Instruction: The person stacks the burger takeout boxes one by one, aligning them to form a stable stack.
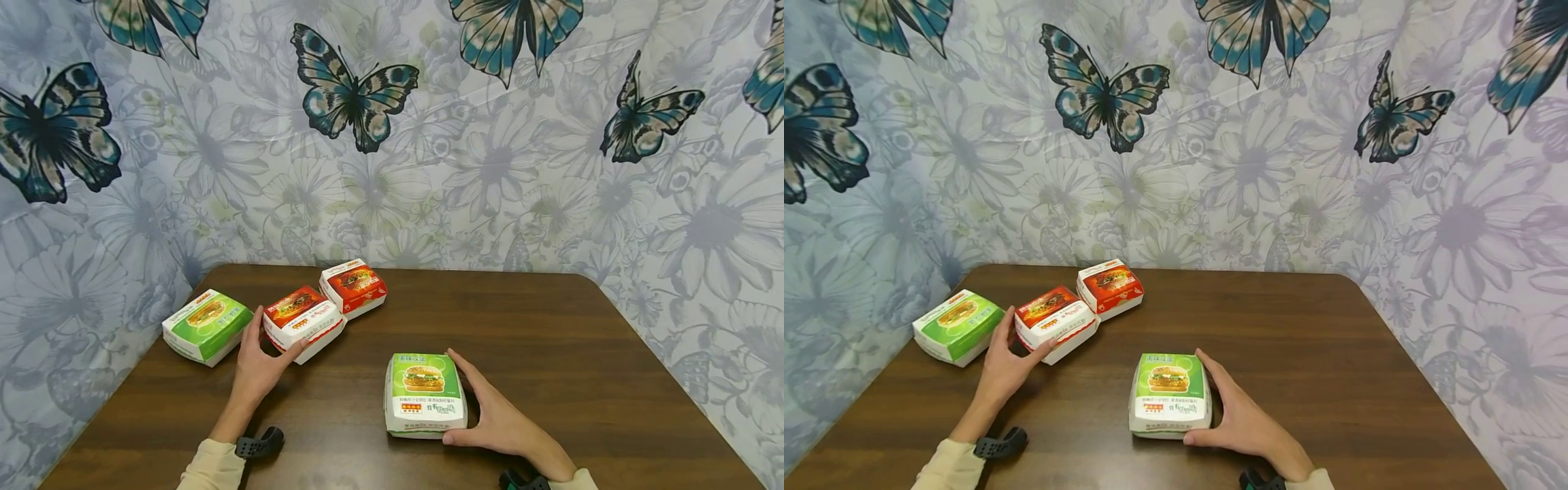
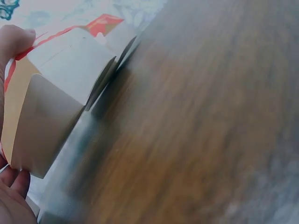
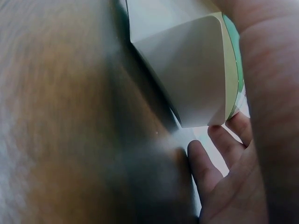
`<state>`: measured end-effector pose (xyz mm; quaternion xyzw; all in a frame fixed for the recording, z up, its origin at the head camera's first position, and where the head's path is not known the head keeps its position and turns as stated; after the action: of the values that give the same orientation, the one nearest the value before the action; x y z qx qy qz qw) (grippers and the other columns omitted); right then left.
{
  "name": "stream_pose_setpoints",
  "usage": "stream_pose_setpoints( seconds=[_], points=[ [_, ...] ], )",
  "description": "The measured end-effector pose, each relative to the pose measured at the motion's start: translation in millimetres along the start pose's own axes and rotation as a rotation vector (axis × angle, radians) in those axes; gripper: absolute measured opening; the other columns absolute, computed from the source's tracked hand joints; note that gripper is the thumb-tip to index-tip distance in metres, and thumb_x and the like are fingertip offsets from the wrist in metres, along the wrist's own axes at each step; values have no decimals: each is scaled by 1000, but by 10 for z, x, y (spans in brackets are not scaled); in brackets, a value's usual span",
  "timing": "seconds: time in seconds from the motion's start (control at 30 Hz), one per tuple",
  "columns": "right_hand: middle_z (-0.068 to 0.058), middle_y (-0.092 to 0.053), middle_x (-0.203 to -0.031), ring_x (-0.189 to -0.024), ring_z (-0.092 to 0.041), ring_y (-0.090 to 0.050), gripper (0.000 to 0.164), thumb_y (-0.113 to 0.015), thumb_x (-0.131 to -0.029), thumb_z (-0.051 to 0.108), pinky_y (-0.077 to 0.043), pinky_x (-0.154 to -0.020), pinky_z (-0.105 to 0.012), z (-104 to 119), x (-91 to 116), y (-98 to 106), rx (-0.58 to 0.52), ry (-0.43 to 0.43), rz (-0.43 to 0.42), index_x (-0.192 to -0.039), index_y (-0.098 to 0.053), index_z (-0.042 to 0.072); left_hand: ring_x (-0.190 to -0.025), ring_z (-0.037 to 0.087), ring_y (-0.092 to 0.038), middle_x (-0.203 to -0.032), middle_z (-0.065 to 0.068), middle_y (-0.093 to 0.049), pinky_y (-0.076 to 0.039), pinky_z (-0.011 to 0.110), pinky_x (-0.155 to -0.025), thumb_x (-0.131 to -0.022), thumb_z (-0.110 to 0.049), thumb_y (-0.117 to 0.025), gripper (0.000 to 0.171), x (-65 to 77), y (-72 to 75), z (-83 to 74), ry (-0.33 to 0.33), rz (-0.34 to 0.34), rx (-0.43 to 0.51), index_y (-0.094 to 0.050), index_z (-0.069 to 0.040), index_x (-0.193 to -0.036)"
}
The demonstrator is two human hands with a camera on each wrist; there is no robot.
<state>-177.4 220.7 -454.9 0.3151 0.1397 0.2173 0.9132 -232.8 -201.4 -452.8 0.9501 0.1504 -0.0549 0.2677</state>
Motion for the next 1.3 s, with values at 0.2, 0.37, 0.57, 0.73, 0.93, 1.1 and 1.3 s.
stream_pose_setpoints(
  seconds=[0.2, 0.37, 0.57, 0.73, 0.93, 1.1, 1.3],
  points=[
    [3, -23, -169, -151, -28, -33, 124, -92, -75, 45, -42, -112, -50, 1, -4, -2, 11, 5, -4, -165, -8, 39, -151, 41, -29, -167, 21, -20, -29, 62, -120, -85, -44, -83, 116, 8, 13, -11, 0, -11, -4, -7, -14, -167],
    [4, -23, -170, -152, -28, -32, 123, -92, -74, 46, -41, -112, -51, 11, 1, -3, 17, -1, -6, -165, -9, 40, -151, 42, -28, -167, 21, -21, -28, 63, -119, -85, -44, -84, 115, 14, 22, -9, -5, -32, -15, -8, -15, -167],
    [3, -23, -170, -152, -29, -31, 124, -92, -74, 46, -41, -112, -53, 12, -1, -3, 14, -1, -7, -165, -9, 40, -151, 42, -27, -167, 21, -21, -26, 66, -119, -84, -43, -84, 113, 9, 31, -16, -14, -56, -20, -12, -16, -167],
    [3, -23, -170, -152, -29, -31, 124, -92, -74, 47, -41, -113, -52, 4, -3, -4, 18, -2, -9, -165, -8, 40, -150, 40, -28, -166, 19, -23, -27, 64, -119, -85, -43, -83, 112, 11, 37, -21, -19, -56, -17, -11, -18, -167],
    [4, -24, -169, -151, -27, -33, 124, -92, -73, 49, -42, -113, -49, 4, 0, -2, 22, -6, -13, -165, -9, 40, -148, 40, -32, -165, 19, -25, -31, 63, -118, -85, -41, -83, 110, 17, 30, -22, -48, -55, -3, -12, -17, -167],
    [4, -26, -169, -149, -24, -36, 124, -92, -74, 49, -42, -113, -46, 7, 0, -1, 19, -4, -14, -165, -9, 40, -145, 40, -36, -163, 21, -28, -33, 61, -117, -85, -37, -84, 110, 25, 25, -30, -75, -53, 13, -14, -14, -167],
    [3, -27, -168, -145, -20, -42, 123, -92, -75, 47, -43, -112, -41, 6, -3, 0, 6, 3, -4, -165, -9, 39, -145, 41, -36, -162, 23, -29, -33, 64, -117, -85, -39, -84, 111, 27, 24, -35, -63, -36, -13, -14, -13, -166]
  ],
)
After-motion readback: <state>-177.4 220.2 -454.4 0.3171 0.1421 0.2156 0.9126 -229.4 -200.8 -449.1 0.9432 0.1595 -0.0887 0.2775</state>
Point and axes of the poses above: each hand's wrist, its own x-axis away from the middle knuckle, its own y-axis out of the back of the hand, z = x × y, the point moved 4 cm from there along -x, towards the middle knuckle
